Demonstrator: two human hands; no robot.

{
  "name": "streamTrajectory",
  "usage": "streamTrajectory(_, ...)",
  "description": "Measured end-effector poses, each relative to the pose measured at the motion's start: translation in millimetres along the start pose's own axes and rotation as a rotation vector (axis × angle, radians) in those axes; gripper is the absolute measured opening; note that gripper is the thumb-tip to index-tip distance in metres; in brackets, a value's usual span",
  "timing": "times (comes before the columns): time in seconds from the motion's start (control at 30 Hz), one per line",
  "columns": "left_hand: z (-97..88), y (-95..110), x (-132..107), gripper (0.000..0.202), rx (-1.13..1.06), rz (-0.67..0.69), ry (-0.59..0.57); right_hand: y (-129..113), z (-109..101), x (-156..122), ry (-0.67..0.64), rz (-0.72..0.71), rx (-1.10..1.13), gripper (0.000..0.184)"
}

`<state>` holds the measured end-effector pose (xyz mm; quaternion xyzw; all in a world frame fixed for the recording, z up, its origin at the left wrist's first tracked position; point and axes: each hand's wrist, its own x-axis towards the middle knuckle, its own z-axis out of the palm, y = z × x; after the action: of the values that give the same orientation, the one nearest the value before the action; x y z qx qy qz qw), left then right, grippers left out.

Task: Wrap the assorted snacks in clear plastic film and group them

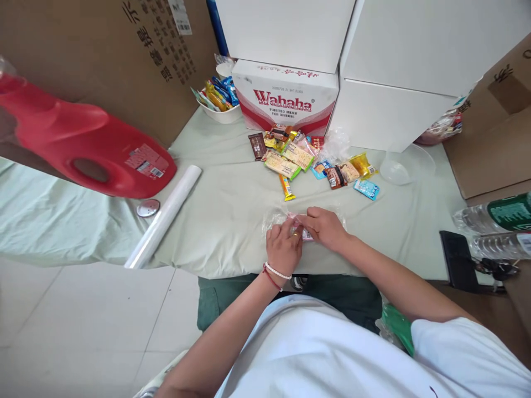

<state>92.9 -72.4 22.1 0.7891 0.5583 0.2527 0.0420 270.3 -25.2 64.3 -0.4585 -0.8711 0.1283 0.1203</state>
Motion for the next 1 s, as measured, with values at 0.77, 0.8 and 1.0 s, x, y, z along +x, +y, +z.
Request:
streamTrajectory(0.77, 13.7, -66.8, 28.7, 0.03, -0.133, -0.491, 0.106, -30.0, 21.3, -21.7, -0.191, -0.01, -0.169, 0.059)
streamTrajectory(0.8, 11.8, -61.5, 30.5, 0.024, -0.17, -0.479, 0.092, -30.1, 21.1, -25.1, -0.176, -0.015, -0.145, 0.058)
streamTrajectory(1.0, -10.0, -14.8, 27.1, 0.006, -0.487, -0.391, 0.049, -31.9, 23.6, -49.4, -0.006, -0.031, 0.046, 0.048)
